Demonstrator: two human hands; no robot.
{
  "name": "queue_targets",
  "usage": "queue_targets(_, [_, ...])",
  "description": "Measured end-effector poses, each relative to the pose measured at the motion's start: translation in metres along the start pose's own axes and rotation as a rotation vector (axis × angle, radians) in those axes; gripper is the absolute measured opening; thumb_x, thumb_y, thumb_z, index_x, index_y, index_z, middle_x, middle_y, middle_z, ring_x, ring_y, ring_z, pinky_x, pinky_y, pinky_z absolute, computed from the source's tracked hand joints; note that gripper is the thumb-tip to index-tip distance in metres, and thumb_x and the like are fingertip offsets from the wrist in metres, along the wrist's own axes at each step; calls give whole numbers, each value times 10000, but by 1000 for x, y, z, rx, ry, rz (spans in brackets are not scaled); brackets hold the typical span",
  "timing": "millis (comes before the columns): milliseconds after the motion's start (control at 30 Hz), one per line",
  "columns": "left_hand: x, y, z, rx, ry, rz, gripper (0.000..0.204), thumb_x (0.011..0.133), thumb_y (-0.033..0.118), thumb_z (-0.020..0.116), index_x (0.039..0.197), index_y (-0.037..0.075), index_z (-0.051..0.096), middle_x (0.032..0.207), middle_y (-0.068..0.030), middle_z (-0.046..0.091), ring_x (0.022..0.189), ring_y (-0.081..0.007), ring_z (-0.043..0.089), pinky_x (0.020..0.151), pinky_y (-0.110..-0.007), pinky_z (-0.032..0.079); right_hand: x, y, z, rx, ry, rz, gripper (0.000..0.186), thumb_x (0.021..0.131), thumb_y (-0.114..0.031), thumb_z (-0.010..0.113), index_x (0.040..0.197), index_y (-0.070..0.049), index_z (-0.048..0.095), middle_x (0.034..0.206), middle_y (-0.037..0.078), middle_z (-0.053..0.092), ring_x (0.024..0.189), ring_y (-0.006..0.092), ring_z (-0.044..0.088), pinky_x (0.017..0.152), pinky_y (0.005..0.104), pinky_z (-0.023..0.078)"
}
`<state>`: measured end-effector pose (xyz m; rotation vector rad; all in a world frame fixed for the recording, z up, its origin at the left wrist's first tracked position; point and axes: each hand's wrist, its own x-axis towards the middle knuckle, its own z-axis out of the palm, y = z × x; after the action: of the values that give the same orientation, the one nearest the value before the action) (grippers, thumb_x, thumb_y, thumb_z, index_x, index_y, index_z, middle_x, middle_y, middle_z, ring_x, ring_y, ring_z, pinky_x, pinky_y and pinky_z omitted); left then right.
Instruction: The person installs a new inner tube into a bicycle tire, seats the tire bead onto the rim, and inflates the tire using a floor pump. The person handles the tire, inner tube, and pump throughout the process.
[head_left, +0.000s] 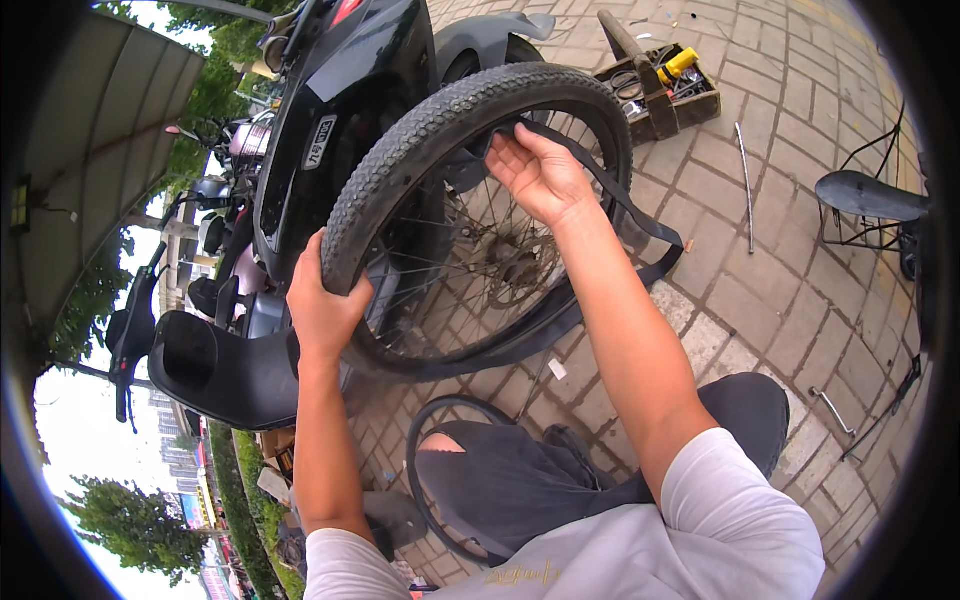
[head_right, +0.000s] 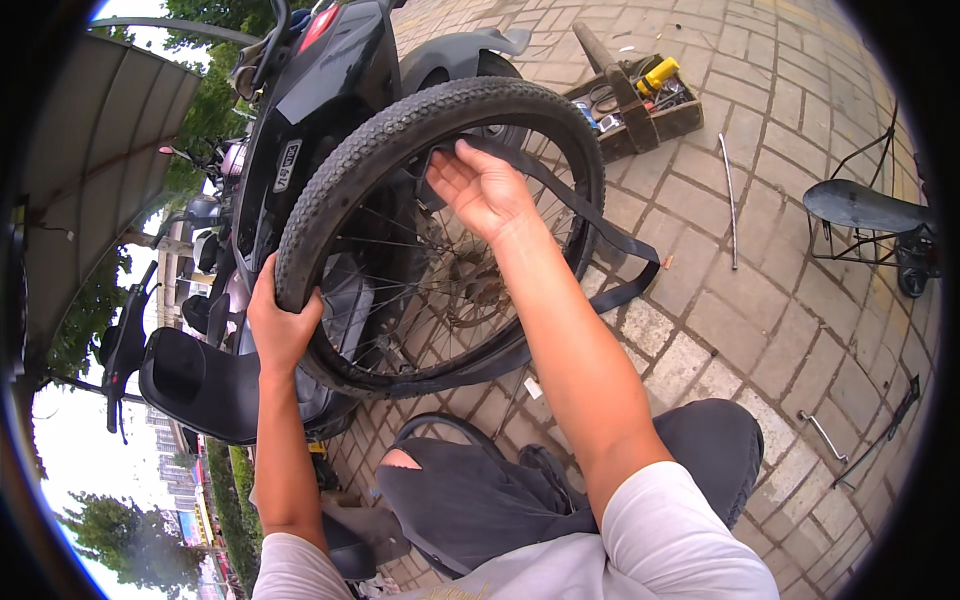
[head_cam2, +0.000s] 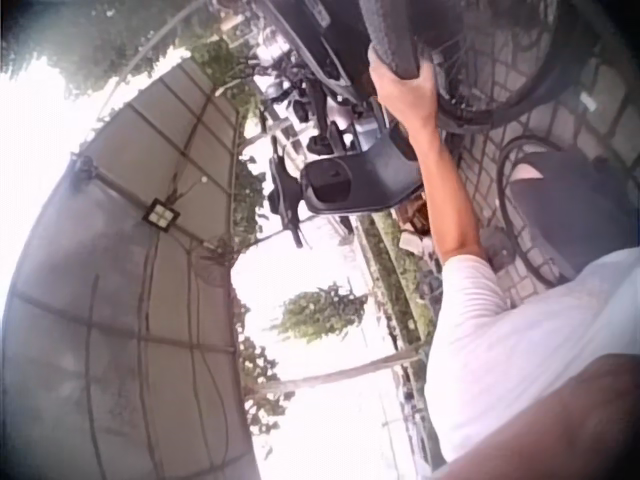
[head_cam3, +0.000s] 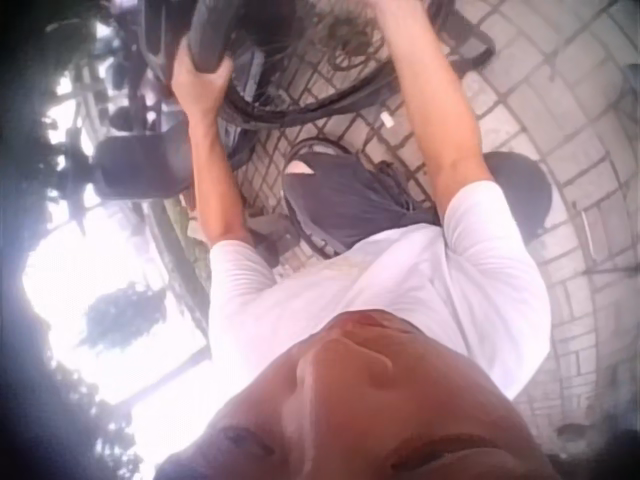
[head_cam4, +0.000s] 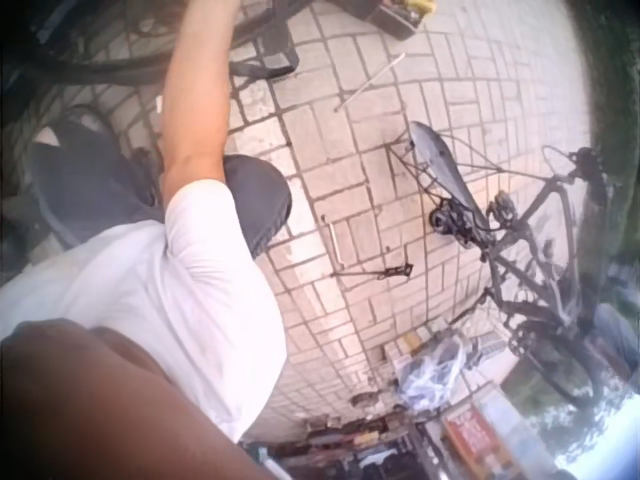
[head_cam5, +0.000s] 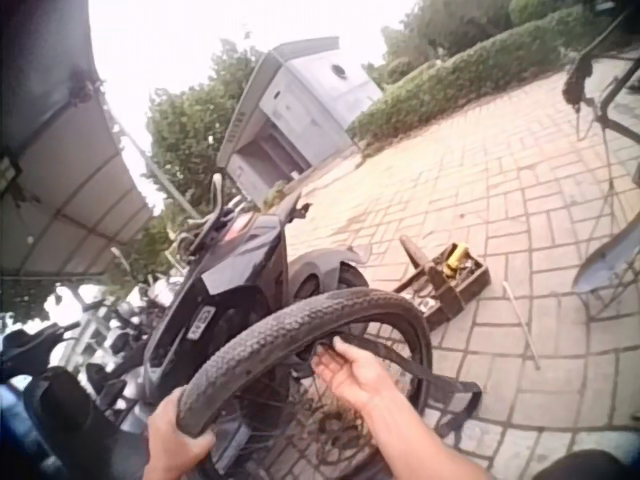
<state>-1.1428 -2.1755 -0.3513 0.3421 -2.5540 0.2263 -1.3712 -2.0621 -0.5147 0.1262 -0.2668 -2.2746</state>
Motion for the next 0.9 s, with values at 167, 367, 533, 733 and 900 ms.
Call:
queue_targets(167, [-18, -8, 0, 47, 81, 4, 648, 670, 70, 712, 1291, -5, 542, 1051, -219, 666, 946, -335, 675, 834, -371, 517, -4, 9, -4, 71, -186, 82, 150, 951, -115, 575, 1024, 8, 620, 1011, 129, 670, 984, 245, 629, 967, 437, 480])
queue_targets(367, [-28, -8, -9, 44, 86, -9, 634, 679, 60, 708, 1287, -21, 544, 1070, -221, 667, 954, -325, 680, 854, -366, 513, -13, 27, 9, 57, -244, -100, 213, 949, -182, 572, 1097, -34, 610, 1075, 122, 636, 1021, 267, 577, 1008, 450, 415])
queue_targets(533, [-41, -22, -15, 42, 157, -62, 649, 665, 69, 722, 1283, -24, 546, 1109, -224, 653, 977, -348, 667, 874, -379, 509, -36, 32, 25, 92, -470, 5, 246, 943, -157, 508, 1123, -20, 605, 1133, 128, 640, 1074, 277, 577, 1011, 467, 411])
queue_targets(733, [-54, -39, 3, 34, 271, -74, 640, 707, 55, 721, 1307, -29, 513, 1176, -224, 620, 1068, -368, 626, 934, -385, 482, -43, 20, 53, -436, -724, -143, 399, 905, -70, 484, 1275, 74, 522, 1273, 189, 587, 1235, 293, 511, 1068, 458, 385])
queue_targets(900, [-55, -19, 26, 43, 301, -61, 644, 736, 37, 657, 1349, -8, 466, 1229, -231, 587, 1111, -375, 599, 947, -387, 461, -59, 33, 45, -268, -691, -48, 381, 870, -74, 542, 1227, 55, 562, 1280, 158, 583, 1235, 271, 508, 1068, 453, 383])
